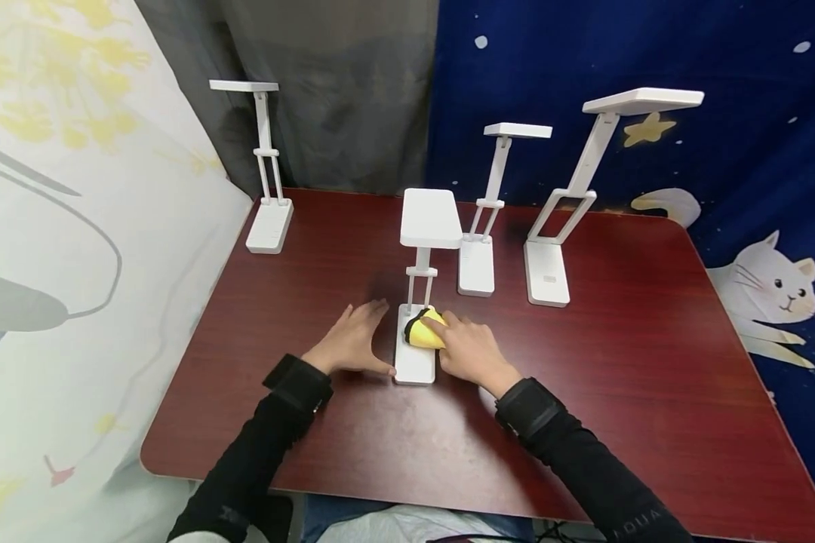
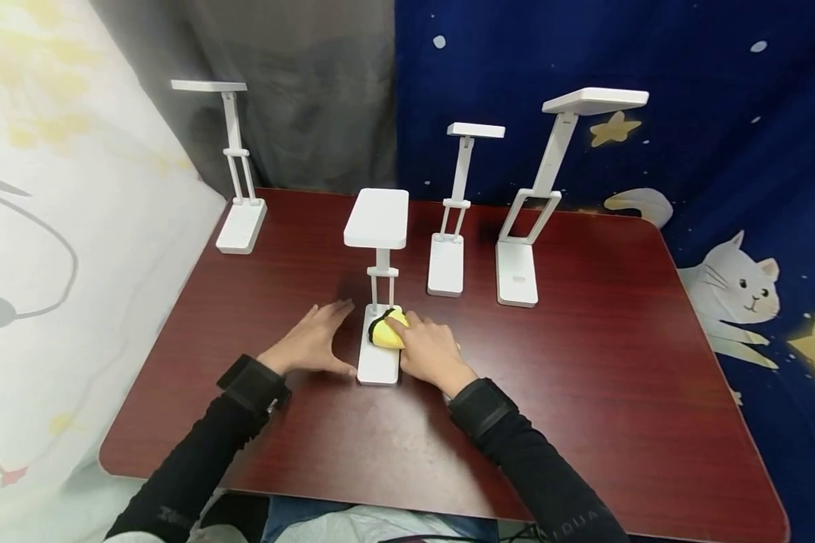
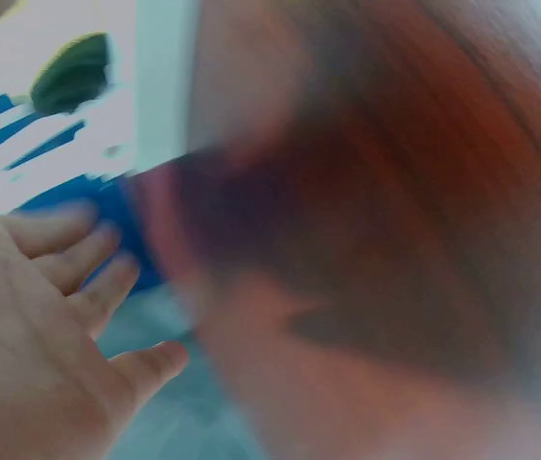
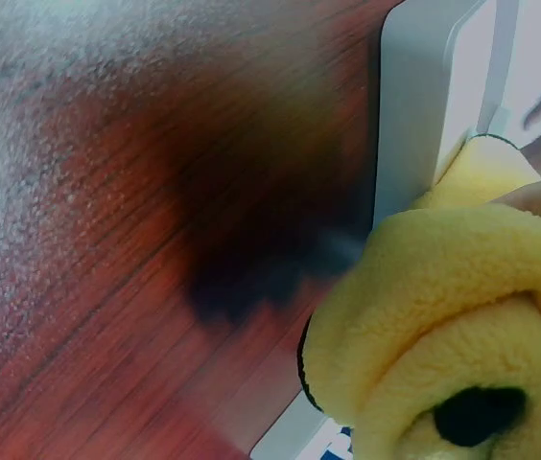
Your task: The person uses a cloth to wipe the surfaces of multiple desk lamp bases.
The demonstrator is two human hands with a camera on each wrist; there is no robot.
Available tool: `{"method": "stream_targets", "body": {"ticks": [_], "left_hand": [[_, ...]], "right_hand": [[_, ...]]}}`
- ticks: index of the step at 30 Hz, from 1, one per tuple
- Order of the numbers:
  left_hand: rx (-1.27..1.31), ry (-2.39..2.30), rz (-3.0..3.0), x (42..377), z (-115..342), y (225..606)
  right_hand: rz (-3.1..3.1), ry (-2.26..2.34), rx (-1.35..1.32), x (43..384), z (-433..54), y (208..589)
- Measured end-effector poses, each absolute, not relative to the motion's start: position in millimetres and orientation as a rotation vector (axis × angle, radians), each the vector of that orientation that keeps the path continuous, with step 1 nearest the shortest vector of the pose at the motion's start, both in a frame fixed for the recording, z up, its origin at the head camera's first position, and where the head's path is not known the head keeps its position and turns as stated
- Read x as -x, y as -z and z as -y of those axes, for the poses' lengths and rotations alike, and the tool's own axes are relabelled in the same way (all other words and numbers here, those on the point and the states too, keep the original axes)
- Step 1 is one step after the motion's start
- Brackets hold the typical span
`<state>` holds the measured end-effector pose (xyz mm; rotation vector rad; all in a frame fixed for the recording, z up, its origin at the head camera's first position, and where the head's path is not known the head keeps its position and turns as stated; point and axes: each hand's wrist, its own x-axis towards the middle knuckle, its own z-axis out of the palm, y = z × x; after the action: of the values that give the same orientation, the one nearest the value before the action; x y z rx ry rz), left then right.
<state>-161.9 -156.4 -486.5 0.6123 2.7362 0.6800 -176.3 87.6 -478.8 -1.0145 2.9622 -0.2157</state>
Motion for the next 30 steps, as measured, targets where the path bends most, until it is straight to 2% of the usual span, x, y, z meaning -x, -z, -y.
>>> {"method": "stream_targets", "body": {"ticks": [7, 16, 30], "left_hand": [[-0.632, -0.680, -2.579, 171, 149, 512], [-0.604, -0.576, -2.624, 171, 148, 516], [-0.621, -0.521, -2.658, 174, 147, 507]], "right_hand": [[-2.910, 0.253, 0.994, 175, -88, 482], [-2.846, 0.277, 1.022, 169, -93, 479], [-2.843, 0.246, 1.342, 127, -108, 482]]}}
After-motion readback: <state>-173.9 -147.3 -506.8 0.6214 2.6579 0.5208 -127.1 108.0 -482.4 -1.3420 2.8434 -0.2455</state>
